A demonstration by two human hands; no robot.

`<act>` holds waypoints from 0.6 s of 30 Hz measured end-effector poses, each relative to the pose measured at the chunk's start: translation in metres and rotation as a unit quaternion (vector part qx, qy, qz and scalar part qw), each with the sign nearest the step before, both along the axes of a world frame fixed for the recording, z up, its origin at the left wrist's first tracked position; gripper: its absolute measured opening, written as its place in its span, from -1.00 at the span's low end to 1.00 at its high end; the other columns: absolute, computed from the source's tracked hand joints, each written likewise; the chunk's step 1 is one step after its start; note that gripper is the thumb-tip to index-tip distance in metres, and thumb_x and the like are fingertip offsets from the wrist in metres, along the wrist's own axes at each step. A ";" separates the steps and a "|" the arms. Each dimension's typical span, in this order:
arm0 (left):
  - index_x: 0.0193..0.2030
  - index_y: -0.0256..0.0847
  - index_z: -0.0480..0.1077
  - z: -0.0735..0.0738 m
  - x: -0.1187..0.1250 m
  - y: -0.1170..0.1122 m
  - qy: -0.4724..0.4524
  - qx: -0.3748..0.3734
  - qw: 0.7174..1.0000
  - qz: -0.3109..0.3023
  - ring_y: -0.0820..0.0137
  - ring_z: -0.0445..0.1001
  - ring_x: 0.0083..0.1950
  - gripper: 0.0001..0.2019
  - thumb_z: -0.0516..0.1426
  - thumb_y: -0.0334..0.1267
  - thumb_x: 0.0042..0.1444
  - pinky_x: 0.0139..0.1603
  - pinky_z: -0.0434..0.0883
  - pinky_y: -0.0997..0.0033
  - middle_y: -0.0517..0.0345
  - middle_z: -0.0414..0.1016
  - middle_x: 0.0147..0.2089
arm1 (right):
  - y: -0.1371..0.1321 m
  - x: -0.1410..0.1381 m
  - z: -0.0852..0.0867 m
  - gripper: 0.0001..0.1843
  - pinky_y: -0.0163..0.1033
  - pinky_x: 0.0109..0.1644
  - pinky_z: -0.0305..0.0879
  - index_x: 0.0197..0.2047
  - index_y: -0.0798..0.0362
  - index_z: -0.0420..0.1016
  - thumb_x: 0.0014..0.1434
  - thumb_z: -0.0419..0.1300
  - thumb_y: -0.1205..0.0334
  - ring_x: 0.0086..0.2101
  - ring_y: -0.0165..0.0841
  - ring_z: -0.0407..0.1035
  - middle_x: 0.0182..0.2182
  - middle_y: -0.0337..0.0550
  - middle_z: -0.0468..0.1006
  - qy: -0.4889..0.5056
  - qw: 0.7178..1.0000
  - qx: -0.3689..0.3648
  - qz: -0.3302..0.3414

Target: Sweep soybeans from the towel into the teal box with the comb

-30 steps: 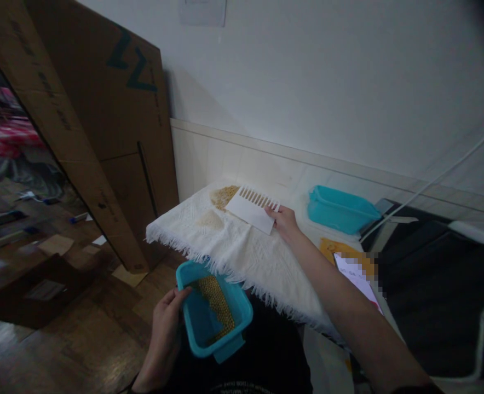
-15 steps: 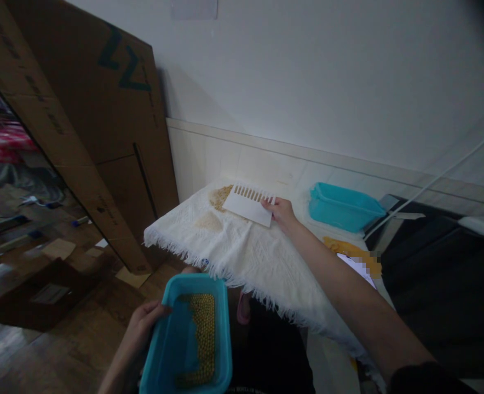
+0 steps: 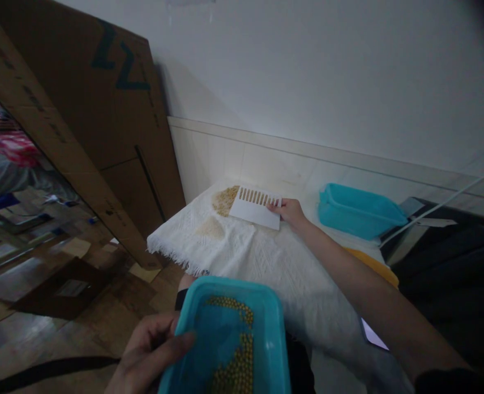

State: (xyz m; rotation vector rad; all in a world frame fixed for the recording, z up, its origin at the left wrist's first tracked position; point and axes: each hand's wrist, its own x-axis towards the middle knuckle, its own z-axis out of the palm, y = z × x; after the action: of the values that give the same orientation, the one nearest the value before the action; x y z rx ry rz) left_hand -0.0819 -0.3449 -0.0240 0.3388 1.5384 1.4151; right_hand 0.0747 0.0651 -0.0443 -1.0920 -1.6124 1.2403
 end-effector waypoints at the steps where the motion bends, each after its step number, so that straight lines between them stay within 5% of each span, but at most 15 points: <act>1: -0.64 -0.12 0.45 0.003 0.008 0.011 -0.008 0.009 1.000 -0.012 0.44 0.17 -0.68 -0.64 0.42 0.07 -0.31 -0.67 0.09 0.41 0.16 0.31 -0.69 | -0.002 0.000 0.002 -0.47 -0.21 -0.42 0.38 -0.41 0.13 0.65 -0.39 0.55 -0.09 -0.45 -0.25 0.49 -0.48 -0.14 0.64 0.003 1.000 -0.006 0.008; 6: -0.66 -0.10 0.32 0.017 0.045 0.066 -0.036 0.069 0.990 -0.114 0.47 0.14 -0.72 -0.55 0.38 0.15 -0.18 -0.69 0.02 0.41 0.20 0.27 -0.72 | -0.020 -0.007 -0.002 -0.42 -0.15 -0.37 0.44 -0.38 0.10 0.67 -0.41 0.56 -0.14 -0.42 -0.21 0.51 -0.43 -0.09 0.67 0.005 0.998 -0.018 0.064; 13: -0.61 -0.11 0.33 0.013 0.078 0.125 -0.024 0.119 0.989 -0.087 0.49 0.16 -0.68 -0.53 0.34 0.20 -0.08 -0.67 0.08 0.43 0.26 0.24 -0.69 | 0.001 0.004 0.002 -0.59 -0.24 -0.46 0.35 -0.53 0.05 0.66 -0.38 0.57 -0.07 -0.51 -0.24 0.47 -0.59 -0.20 0.61 -0.104 0.989 0.053 0.087; 18: -0.60 -0.08 0.28 0.004 0.072 0.136 -0.028 0.110 0.989 -0.089 0.47 0.20 -0.69 -0.50 0.31 0.26 -0.07 -0.65 0.14 0.42 0.25 0.27 -0.71 | 0.014 0.014 0.013 -0.57 -0.26 -0.48 0.37 -0.45 0.07 0.66 -0.33 0.56 -0.05 -0.50 -0.24 0.50 -0.54 -0.16 0.65 -0.105 0.988 0.052 0.097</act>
State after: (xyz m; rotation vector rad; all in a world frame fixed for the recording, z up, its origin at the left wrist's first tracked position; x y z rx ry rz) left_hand -0.0103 -0.2084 -0.0198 0.5527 1.2757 1.4416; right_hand 0.0892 0.0791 -0.0314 -1.0480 -1.9611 1.1796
